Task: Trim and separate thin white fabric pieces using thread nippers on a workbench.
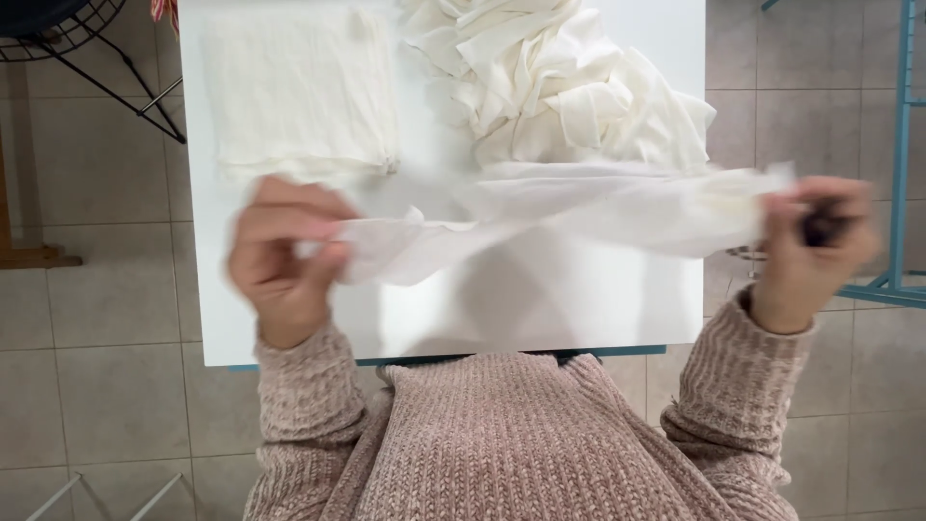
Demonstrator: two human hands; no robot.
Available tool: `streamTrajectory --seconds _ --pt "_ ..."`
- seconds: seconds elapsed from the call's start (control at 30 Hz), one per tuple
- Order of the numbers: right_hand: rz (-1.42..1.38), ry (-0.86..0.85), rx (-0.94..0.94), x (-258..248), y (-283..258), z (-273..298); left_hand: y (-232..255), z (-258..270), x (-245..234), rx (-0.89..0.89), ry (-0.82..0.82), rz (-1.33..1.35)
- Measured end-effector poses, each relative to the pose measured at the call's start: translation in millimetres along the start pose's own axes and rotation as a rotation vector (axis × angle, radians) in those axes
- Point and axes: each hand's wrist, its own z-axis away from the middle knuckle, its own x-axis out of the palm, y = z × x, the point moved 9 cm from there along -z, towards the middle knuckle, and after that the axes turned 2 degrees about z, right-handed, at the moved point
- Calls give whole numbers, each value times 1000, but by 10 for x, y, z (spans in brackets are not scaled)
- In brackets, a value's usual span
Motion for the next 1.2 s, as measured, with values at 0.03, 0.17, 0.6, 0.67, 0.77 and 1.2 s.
streamTrajectory --seconds 0.03,0.17,0.6,0.67,0.77,1.2 --pt "2 -1 0 -63 11 -3 -17 61 -83 0 1 2" --pt "31 210 95 -455 64 119 -29 542 -412 -119 79 73" --pt "202 -55 86 795 1082 -31 -1164 1138 -408 -768 -283 -698" --pt "200 -82 156 1148 1673 195 -1795 1567 -509 -698 -416 -977" --pt "301 -151 214 1429 1924 438 -2192 1610 -68 -555 -523 -1271" --pt "-778 -778 1308 2644 1127 2360 -2867 2058 1244 -487 -671 -937"
